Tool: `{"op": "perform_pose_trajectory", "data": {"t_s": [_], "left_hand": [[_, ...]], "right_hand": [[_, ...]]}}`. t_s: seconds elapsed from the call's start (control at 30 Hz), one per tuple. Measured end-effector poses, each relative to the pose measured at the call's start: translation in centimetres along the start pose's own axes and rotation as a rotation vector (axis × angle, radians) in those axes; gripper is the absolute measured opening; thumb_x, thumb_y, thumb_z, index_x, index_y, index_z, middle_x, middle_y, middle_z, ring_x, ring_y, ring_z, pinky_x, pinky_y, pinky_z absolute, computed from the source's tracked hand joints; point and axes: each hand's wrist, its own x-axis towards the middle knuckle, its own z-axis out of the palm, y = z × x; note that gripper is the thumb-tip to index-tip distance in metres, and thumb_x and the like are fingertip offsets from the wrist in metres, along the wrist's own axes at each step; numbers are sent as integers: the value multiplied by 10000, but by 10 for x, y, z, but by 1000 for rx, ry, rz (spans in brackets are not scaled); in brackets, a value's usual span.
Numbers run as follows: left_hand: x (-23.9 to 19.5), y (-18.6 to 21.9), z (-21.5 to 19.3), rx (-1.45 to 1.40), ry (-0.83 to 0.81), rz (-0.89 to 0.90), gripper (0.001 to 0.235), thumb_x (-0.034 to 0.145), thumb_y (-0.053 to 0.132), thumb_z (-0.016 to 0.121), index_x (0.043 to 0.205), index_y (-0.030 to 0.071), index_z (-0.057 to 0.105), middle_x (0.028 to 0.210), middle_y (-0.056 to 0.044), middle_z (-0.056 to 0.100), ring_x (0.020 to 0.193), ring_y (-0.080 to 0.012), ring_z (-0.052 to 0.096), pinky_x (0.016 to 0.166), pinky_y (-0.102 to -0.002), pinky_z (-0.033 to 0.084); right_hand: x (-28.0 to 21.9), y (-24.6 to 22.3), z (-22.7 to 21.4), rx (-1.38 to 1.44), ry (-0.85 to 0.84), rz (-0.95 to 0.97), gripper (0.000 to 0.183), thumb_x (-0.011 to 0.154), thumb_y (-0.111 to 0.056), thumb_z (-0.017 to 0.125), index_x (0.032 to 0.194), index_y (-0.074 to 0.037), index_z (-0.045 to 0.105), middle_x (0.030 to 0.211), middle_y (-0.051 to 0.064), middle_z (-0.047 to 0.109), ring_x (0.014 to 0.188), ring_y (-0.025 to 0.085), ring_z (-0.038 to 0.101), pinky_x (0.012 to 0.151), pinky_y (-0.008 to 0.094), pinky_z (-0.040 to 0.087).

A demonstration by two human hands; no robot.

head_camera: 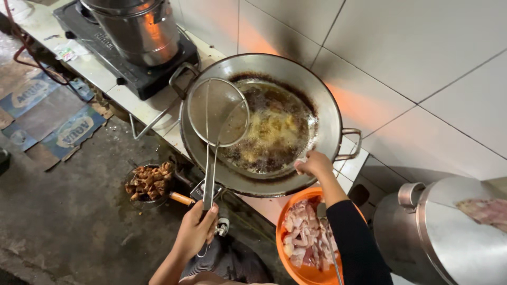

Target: The person deep-fries pieces of meat in a large wok using a spider strainer and tongs. They remove cooked pieces and add raw pieces from an orange basin into the hot oil, stirring occasionally.

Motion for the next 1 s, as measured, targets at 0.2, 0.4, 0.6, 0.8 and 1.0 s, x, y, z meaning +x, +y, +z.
{"op": "perform_pose_trajectory", "data": {"t_s": [0.2, 0.4, 0.6, 0.8, 1.0], "left_hand": [[-5, -1, 4, -12, 5, -9, 184, 1015, 217, 555, 941, 49, 561, 601, -15, 491, 415, -89, 429, 377, -270, 381], [-9, -7, 6, -23, -4, 0, 211, 1023, 213, 557, 916, 33, 535, 625, -14, 504, 426, -89, 437, 377, -272, 391], [-14, -16, 12, 10, -12, -16, 154, 1010, 178, 565, 964, 31, 554, 627, -20, 497, 435, -93, 432, 377, -275, 373], [-23, -15, 21, 30, -44, -55, 160, 1011, 163, 563, 1053, 11, 582, 638, -35, 494, 447, -100, 416, 392, -280, 359], [-27, -16, 34, 91, -65, -51, 186, 1013, 170, 549, 1072, -2, 589, 673, -43, 503, 465, -100, 426, 401, -290, 378]], "right_hand": [[26, 8, 22, 32, -81, -32, 568, 631, -400, 871, 1073, -71, 735, 953, 168, 773, 899, 329, 768, 815, 415, 593], [28, 41, 28, 35, 25, -26, 394, 738, -247, 739, 1101, -98, 763, 1039, 203, 775, 980, 351, 750, 874, 427, 593], [-1, 44, 8, 187, 259, -83, 556, 777, -437, 808, 1182, -69, 708, 1104, 200, 730, 1052, 362, 696, 915, 438, 543], [-89, 114, -2, 421, 369, -37, 509, 829, -432, 769, 1168, -57, 712, 990, 138, 773, 948, 287, 760, 836, 395, 588], [-196, 241, 107, 277, 334, 256, 416, 909, -419, 713, 1116, -58, 732, 1039, 179, 766, 994, 346, 743, 884, 442, 579]]}}
